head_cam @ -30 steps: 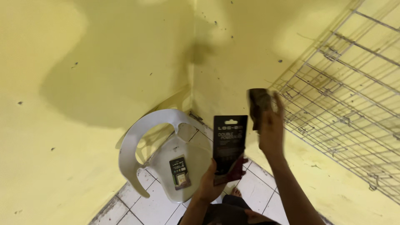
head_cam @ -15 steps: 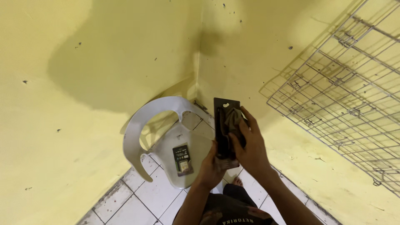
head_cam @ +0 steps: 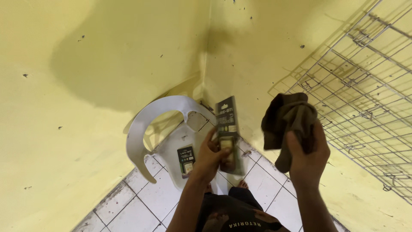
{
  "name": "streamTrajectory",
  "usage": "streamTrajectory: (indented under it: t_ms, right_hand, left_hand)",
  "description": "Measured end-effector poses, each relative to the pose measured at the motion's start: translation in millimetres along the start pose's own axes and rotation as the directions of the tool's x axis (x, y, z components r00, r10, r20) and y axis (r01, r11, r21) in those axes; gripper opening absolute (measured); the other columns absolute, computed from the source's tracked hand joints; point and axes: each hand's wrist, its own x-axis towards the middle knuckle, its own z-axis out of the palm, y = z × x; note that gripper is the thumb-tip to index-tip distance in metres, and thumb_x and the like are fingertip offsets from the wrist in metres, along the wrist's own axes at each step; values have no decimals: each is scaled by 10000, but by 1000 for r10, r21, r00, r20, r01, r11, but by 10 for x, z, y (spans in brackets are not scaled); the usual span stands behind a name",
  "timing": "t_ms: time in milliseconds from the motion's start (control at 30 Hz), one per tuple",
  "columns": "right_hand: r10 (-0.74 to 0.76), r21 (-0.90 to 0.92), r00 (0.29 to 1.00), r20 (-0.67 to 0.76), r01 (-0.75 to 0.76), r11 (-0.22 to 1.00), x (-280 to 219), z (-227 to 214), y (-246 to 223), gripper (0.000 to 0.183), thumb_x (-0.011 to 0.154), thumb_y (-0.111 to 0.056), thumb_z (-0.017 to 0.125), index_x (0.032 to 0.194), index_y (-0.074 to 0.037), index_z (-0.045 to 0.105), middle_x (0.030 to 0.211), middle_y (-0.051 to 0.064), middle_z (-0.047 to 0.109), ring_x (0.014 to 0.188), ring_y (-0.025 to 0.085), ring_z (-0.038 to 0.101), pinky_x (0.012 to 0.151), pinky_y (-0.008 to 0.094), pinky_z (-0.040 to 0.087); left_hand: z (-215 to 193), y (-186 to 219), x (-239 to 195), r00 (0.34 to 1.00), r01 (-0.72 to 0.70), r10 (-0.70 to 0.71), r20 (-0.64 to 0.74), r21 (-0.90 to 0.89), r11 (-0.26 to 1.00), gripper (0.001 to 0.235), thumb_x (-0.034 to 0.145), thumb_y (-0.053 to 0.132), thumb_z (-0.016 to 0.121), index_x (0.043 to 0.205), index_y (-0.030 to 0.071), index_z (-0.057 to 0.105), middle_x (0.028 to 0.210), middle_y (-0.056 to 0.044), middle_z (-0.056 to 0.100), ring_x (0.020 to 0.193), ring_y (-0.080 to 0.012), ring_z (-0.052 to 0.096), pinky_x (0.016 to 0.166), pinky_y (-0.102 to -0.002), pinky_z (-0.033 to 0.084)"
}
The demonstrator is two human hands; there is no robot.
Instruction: The person picks up small packaged items from a white plastic chair, wipes them with a cloth, and hangs them on a wall-mounted wire grid display. The person repeats this process for several items, moving between the chair and the display.
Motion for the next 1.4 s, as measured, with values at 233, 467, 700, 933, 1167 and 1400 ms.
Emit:
streamTrajectory:
  t_ms: [233, 467, 700, 933, 1167, 1400]
  right_hand:
    - [-244, -259, 864, 440, 383, 887, -474, 702, -246, 485, 814, -80, 711, 1274, 38, 613, 1502, 248, 458, 1378, 421, 434, 1139, 491, 362]
    - [-256, -395, 865, 432, 437, 808, -317, 989, -116, 461, 914, -161, 628, 1329, 41, 618, 1546, 163, 420, 1410, 407, 339, 1179, 506, 248]
    - [-231, -418, 908, 349, 372, 829, 353, 1108, 196, 303, 988, -108, 614, 1225, 76, 655, 1336, 195, 469, 1197, 400, 500, 1020, 494, 442]
    - [-105, -110, 930, 352, 153, 982, 136, 907, -92, 317, 969, -95, 579, 1261, 19, 625, 1309, 193, 465, 994, 330, 615, 723, 381, 582]
    - [-400, -259, 789, 467, 554, 791, -223, 1473, 158, 287, 919, -91, 714, 1189, 0, 681, 1278, 190, 546, 1093, 381, 606, 911, 474, 524]
    - [-189, -199, 913, 362, 274, 941, 324, 1332, 284, 258, 1006, -56, 629, 1228, 75, 631, 1294, 214, 502, 1055, 353, 610, 832, 413, 552]
  left_hand:
    - [170, 2, -125, 954, -259, 276, 118, -147, 955, 769, 897, -131, 625, 1584, 4, 305, 1502, -151, 500, 1356, -240, 540, 1111, -368, 519]
    - [154, -105, -320, 967, -223, 190, 170, 205, 953, 922, 923, -136, 572, 1645, 120, 59, 1597, -110, 353, 1427, -210, 425, 1146, -355, 433]
    - [110, -131, -466, 979, -171, 132, 157, 272, 947, 928, 903, -132, 580, 1660, 88, 91, 1476, -134, 520, 1371, -220, 500, 1147, -345, 417]
    - [-71, -102, -453, 995, -65, 88, -37, 415, 908, 945, 875, -83, 603, 1651, 114, 101, 1408, -143, 547, 1272, -235, 545, 1076, -363, 465]
    - [-136, -94, -487, 984, -175, 180, 16, 334, 926, 927, 888, -86, 591, 1640, 94, 80, 1579, -153, 393, 1424, -240, 438, 1145, -372, 404]
    - [-294, -62, -599, 979, -129, 133, -155, 35, 991, 826, 912, 3, 585, 1621, 130, 182, 1428, -126, 549, 1278, -250, 580, 1001, -361, 563]
